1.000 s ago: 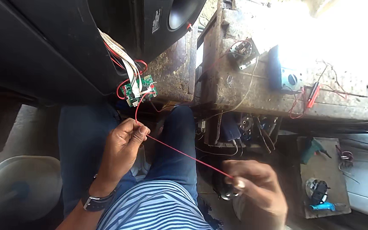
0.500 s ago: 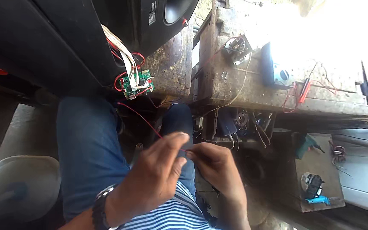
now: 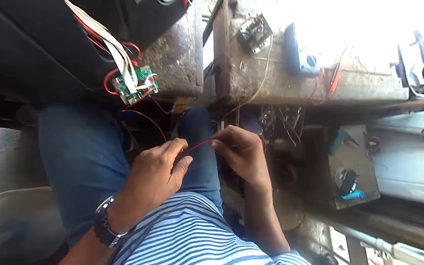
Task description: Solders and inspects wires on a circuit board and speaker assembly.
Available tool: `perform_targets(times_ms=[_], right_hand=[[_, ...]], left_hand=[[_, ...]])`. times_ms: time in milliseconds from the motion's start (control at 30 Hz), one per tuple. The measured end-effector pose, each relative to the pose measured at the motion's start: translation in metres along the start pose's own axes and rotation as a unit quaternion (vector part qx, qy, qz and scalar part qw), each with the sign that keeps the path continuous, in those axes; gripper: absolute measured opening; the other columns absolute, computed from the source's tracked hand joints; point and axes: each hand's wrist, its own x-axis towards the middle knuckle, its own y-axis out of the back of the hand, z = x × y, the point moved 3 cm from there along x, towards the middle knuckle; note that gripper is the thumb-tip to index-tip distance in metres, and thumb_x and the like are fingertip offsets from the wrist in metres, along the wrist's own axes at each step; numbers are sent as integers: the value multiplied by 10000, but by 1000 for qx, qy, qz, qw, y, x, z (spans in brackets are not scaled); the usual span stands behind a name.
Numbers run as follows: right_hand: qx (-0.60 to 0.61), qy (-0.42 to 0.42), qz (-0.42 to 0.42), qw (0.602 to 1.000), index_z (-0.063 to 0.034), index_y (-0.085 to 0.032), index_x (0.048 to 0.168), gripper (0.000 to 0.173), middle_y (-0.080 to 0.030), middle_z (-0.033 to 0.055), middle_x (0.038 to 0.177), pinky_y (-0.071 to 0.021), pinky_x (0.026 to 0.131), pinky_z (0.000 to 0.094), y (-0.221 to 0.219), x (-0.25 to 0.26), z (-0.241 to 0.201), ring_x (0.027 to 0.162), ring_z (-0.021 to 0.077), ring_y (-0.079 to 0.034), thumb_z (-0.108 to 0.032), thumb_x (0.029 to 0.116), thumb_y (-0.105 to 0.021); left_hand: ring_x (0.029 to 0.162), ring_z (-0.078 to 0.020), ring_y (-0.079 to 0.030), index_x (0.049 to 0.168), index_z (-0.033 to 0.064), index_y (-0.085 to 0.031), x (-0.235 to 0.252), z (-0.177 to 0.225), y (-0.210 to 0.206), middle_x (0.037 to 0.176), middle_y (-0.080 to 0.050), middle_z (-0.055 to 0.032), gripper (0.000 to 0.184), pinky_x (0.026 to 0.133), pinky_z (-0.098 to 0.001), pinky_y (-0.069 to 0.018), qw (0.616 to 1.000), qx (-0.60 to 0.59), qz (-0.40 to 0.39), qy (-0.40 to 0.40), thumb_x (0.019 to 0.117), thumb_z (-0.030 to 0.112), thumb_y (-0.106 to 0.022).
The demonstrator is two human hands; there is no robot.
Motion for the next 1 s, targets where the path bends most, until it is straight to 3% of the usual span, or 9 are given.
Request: perform_targets(times_ms=[67, 100, 167, 200, 267, 367, 433, 667, 1000], right_hand=[[0, 6, -26, 1000, 6, -724, 1021, 98, -689, 51, 915, -596, 703, 262, -11, 2, -3, 781, 93, -652, -32, 938, -688], [2, 11, -36, 999, 8, -723, 1031, 104, -687, 57, 928, -599, 735, 272, -16, 3, -5, 810, 103, -656, -20, 938, -684], [10, 25, -46, 999, 6, -730, 1033, 111, -702, 63, 947, -602, 789, 287, -23, 5, -8, 865, 118, -671, -4, 934, -682], [17, 31, -46, 998, 6, -732, 1031, 113, -706, 63, 949, -601, 799, 289, -25, 5, -9, 878, 121, -674, 5, 931, -680], [56, 28, -41, 997, 34, -725, 1069, 152, -720, 85, 982, -610, 812, 300, -24, 6, -8, 891, 130, -689, 39, 926, -672], [160, -17, -14, 987, 106, -616, 1256, 356, -701, 149, 1058, -637, 799, 334, -16, 3, -2, 873, 173, -708, 79, 907, -679], [212, -43, 11, 976, 93, -582, 1292, 423, -689, 150, 1035, -632, 766, 342, -12, -1, 7, 843, 188, -697, 45, 893, -714], [214, -44, 66, 974, 59, -699, 1006, 85, -694, 115, 951, -617, 764, 332, -26, -11, 20, 836, 158, -681, 23, 931, -683], [156, -17, 69, 985, 67, -682, 947, 202, -658, 102, 833, -533, 750, 277, -32, -29, 30, 786, 118, -623, -115, 1014, -627]], left_hand=[[884, -165, -706, 1362, 157, -644, 3, 6, 1, 1148, -728, -16, 460, 723, -411, -586, 999, 40, 10, -4, 1020, 441, -527], [849, -147, -690, 1371, 144, -638, 4, 9, 3, 1166, -722, -20, 448, 693, -380, -574, 999, 32, 22, -10, 1022, 409, -546], [710, -56, -584, 1296, 114, -677, 8, 12, 3, 1081, -705, -2, 333, 602, -250, -501, 998, -38, 49, -21, 1026, 289, -590], [730, -17, -600, 1248, 111, -689, 9, 12, 2, 1055, -704, 21, 272, 628, -203, -523, 995, -80, 52, -17, 1029, 242, -595], [754, -12, -649, 1178, 99, -679, 12, 10, -1, 1001, -702, 32, 186, 654, -192, -574, 987, -155, 52, -1, 1032, 178, -597], [661, -61, -649, 1129, 75, -664, 16, 7, -4, 902, -695, 12, 141, 552, -206, -568, 967, -248, 55, 21, 1030, 138, -586], [647, -95, -662, 1132, 66, -657, 17, 6, -7, 883, -700, -4, 142, 536, -226, -581, 957, -285, 44, 26, 1031, 125, -578], [675, -105, -679, 1139, 105, -666, 20, 0, -27, 892, -715, 14, 178, 576, -256, -600, 959, -282, -14, 26, 1040, 197, -550], [605, -90, -642, 1073, 45, -681, 21, -8, -37, 855, -717, -13, 147, 494, -204, -541, 944, -328, -25, -9, 995, 120, -582]])
